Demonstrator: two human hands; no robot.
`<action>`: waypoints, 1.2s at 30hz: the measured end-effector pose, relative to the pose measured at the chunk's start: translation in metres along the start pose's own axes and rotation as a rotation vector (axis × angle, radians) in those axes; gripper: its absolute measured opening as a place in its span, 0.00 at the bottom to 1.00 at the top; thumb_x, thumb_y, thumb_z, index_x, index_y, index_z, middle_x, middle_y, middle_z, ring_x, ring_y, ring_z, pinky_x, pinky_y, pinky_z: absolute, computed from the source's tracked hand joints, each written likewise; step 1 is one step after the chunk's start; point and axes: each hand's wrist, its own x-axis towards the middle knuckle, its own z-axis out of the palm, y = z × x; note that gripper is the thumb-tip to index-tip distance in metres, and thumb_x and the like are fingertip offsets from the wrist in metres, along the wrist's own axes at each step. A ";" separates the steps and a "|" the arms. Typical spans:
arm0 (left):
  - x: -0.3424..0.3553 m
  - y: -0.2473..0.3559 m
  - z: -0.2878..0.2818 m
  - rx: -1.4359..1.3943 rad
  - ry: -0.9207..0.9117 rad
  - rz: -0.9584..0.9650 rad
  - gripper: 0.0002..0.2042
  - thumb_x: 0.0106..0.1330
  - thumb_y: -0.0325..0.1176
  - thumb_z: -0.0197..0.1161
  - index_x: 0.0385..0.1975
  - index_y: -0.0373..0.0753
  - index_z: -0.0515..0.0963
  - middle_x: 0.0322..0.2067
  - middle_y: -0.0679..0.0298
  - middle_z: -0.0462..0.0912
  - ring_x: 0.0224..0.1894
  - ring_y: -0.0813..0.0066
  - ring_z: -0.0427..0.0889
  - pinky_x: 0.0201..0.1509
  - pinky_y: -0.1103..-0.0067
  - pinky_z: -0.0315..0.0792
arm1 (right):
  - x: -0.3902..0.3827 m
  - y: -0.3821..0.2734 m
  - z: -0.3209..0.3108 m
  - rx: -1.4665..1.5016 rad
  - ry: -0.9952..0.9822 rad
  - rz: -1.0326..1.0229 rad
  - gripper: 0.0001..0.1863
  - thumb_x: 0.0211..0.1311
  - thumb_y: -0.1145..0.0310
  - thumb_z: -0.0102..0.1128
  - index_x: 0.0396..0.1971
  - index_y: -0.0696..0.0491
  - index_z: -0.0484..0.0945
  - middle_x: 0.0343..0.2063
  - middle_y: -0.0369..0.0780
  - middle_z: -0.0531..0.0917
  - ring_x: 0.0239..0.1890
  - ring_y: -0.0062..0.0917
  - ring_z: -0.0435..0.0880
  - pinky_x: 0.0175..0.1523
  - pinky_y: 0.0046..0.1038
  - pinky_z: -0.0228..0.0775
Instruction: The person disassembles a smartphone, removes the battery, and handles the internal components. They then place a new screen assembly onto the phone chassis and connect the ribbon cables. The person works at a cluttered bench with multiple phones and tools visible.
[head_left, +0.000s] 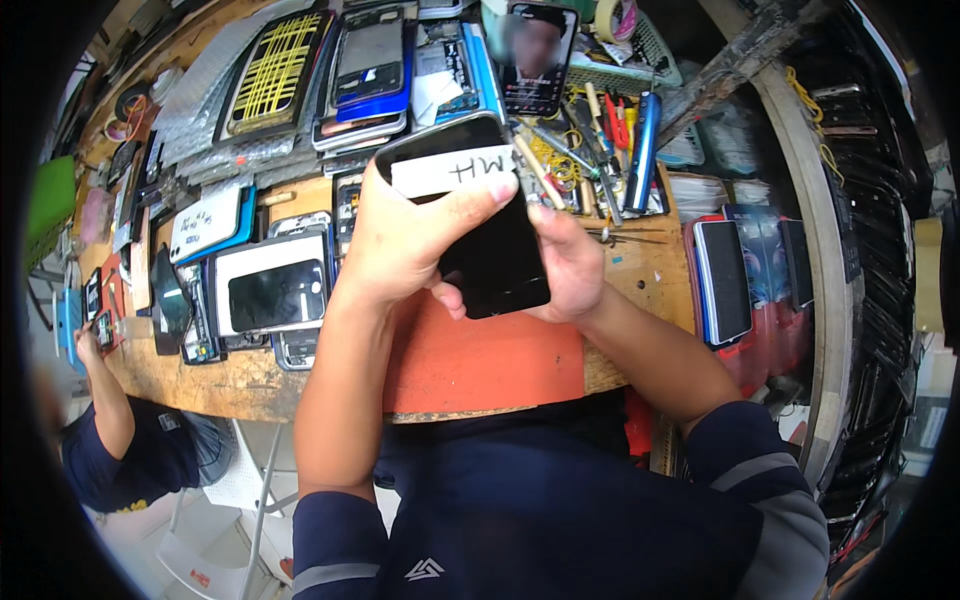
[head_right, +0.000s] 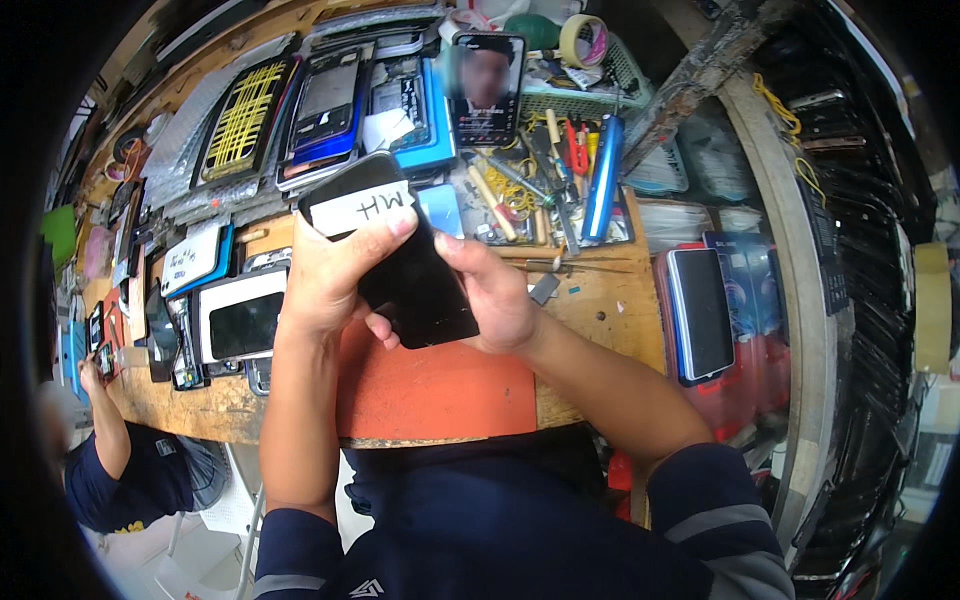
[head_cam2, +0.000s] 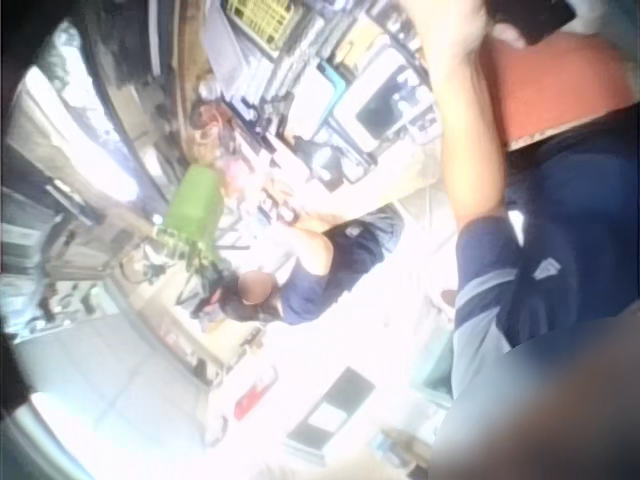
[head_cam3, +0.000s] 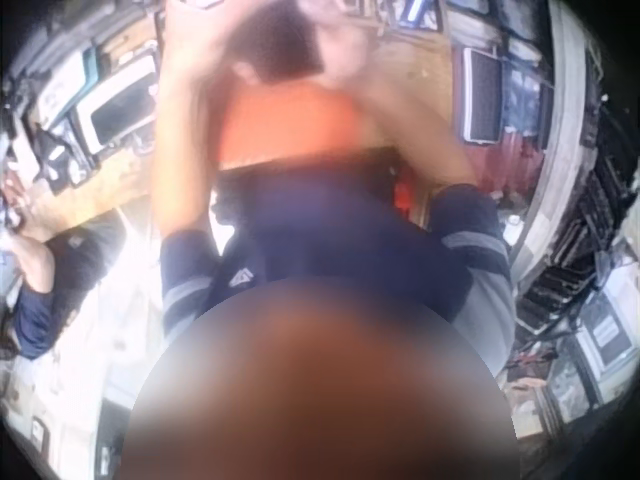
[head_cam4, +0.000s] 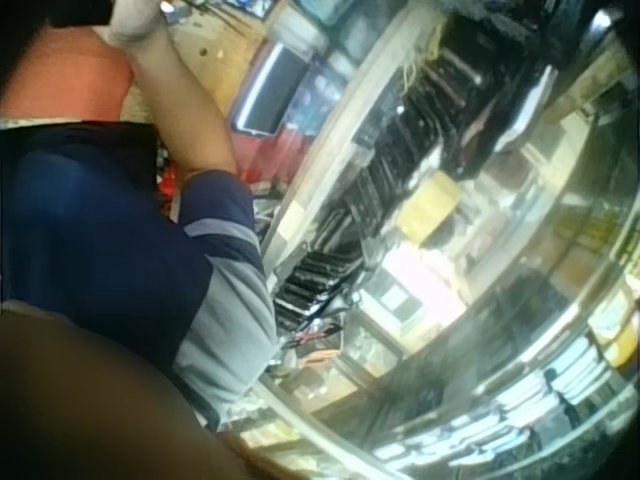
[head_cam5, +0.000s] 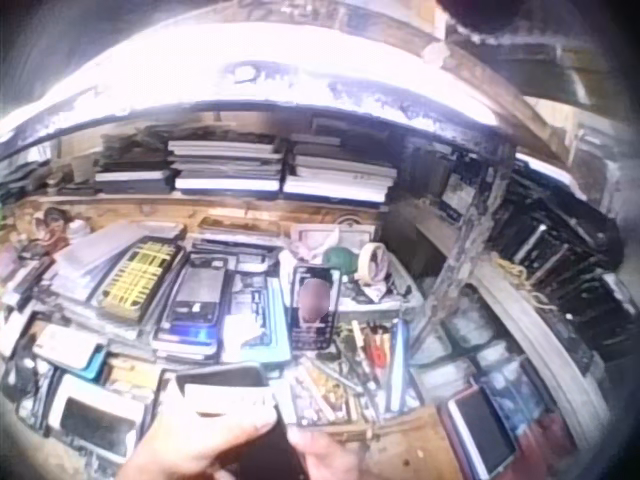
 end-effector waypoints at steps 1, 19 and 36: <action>0.000 0.000 -0.001 -0.001 -0.001 -0.023 0.13 0.65 0.34 0.79 0.43 0.34 0.86 0.33 0.62 0.89 0.28 0.79 0.87 0.20 0.80 0.79 | 0.001 0.000 0.000 0.009 0.007 0.000 0.36 0.81 0.42 0.38 0.69 0.59 0.70 0.51 0.52 0.85 0.48 0.41 0.89 0.55 0.40 0.82; 0.002 -0.008 -0.001 0.020 0.027 0.047 0.14 0.65 0.35 0.79 0.43 0.34 0.85 0.32 0.63 0.88 0.24 0.80 0.85 0.15 0.80 0.77 | 0.001 0.004 -0.006 -0.095 0.024 -0.018 0.39 0.78 0.41 0.43 0.70 0.61 0.70 0.53 0.55 0.85 0.46 0.46 0.90 0.52 0.43 0.85; 0.001 -0.007 0.001 -0.012 0.049 0.039 0.12 0.66 0.34 0.77 0.43 0.33 0.85 0.31 0.62 0.88 0.21 0.78 0.85 0.11 0.79 0.76 | 0.001 0.004 -0.007 -0.042 0.017 0.003 0.40 0.79 0.40 0.42 0.71 0.62 0.69 0.54 0.56 0.85 0.47 0.47 0.90 0.53 0.45 0.85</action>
